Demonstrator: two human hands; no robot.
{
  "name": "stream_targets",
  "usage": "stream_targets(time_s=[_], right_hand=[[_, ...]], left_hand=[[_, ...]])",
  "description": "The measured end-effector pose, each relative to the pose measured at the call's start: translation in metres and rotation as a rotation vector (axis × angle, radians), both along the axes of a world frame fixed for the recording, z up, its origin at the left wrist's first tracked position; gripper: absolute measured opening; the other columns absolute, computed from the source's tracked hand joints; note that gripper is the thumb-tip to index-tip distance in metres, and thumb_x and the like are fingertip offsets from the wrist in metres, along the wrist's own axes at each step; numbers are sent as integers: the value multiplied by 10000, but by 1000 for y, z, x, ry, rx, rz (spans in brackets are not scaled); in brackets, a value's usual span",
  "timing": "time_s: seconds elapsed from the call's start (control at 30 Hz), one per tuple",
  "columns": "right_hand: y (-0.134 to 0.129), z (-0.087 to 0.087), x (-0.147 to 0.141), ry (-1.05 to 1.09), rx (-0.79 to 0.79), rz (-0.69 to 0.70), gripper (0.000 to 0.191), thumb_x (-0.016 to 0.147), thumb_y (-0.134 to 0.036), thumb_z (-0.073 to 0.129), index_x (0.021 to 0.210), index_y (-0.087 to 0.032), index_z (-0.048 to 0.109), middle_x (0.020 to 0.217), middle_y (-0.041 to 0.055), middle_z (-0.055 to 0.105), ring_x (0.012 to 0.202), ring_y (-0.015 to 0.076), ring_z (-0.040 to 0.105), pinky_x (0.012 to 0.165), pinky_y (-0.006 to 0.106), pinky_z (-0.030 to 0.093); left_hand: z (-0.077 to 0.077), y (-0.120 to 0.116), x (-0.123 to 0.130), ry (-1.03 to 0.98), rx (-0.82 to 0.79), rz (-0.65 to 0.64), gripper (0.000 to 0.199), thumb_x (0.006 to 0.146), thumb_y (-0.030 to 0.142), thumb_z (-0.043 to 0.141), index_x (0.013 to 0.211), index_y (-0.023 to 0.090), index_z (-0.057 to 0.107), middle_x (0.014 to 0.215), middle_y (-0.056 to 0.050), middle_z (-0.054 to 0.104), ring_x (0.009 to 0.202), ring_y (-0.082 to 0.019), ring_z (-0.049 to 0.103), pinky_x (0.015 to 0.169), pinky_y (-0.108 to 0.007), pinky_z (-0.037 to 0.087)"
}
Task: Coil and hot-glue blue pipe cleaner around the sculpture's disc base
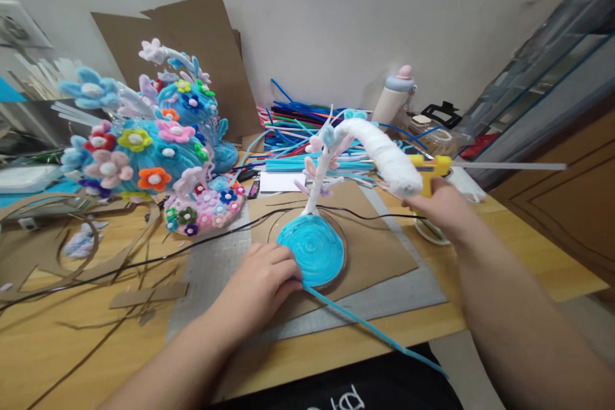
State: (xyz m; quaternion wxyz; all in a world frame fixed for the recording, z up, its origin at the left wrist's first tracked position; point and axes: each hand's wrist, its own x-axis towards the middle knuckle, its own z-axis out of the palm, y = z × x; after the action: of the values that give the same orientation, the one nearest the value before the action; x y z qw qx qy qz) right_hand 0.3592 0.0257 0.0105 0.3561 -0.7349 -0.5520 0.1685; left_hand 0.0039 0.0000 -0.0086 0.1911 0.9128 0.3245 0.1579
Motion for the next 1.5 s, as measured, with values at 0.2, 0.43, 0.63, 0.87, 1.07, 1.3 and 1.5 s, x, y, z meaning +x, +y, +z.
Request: stream_targets(time_s=[0.2, 0.43, 0.63, 0.87, 1.07, 1.3, 1.5], right_hand=[[-28, 4, -16, 444, 79, 153, 226, 832, -340, 549, 976, -167, 531, 1037, 124, 653, 877, 201, 655, 791, 335, 506], [-54, -6, -38, 862, -5, 230, 188, 684, -222, 713, 806, -225, 569, 838, 31, 627, 628, 130, 515, 587, 291, 426], [-67, -12, -43, 839, -55, 338, 208, 785, -444, 584, 788, -244, 528, 875, 33, 580, 600, 141, 488, 601, 337, 450], [-83, -13, -62, 132, -160, 787, 311, 786, -519, 669, 750, -223, 579, 860, 35, 590, 810, 200, 579, 712, 324, 464], [-91, -13, -85, -49, -122, 767, 455, 791, -633, 608, 723, -184, 578, 751, 29, 575, 692, 159, 533, 602, 273, 384], [-89, -13, -92, -169, -92, 736, 457, 800, -620, 599, 667, -186, 549, 675, 8, 548, 629, 140, 508, 552, 255, 336], [-88, -14, -95, -175, -92, 732, 445, 804, -603, 603, 664, -187, 529, 667, -3, 539, 611, 132, 503, 540, 254, 294]], left_hand=[[1, -1, 0, 6, 7, 2, 59, 895, 251, 616, 851, 225, 646, 879, -3, 636, 878, -195, 549, 764, -327, 343], [3, -2, -1, -6, 0, -19, 79, 913, 245, 581, 878, 224, 648, 877, -12, 632, 878, -191, 552, 775, -333, 357], [2, -2, -1, -23, 16, -14, 106, 921, 236, 567, 865, 226, 656, 864, -11, 637, 874, -181, 556, 782, -332, 351], [2, -2, -1, -8, -4, -5, 96, 920, 240, 569, 872, 231, 651, 880, -4, 639, 876, -187, 553, 766, -334, 332], [2, -2, 0, -20, 9, -2, 95, 914, 240, 576, 862, 233, 655, 874, -5, 640, 866, -182, 553, 753, -329, 328], [2, -2, -1, -2, -10, -7, 88, 921, 243, 565, 880, 232, 643, 892, -6, 639, 894, -195, 553, 772, -338, 329], [2, -2, -1, 5, -9, -4, 81, 915, 244, 573, 871, 231, 640, 883, -4, 639, 885, -198, 557, 763, -340, 327]])
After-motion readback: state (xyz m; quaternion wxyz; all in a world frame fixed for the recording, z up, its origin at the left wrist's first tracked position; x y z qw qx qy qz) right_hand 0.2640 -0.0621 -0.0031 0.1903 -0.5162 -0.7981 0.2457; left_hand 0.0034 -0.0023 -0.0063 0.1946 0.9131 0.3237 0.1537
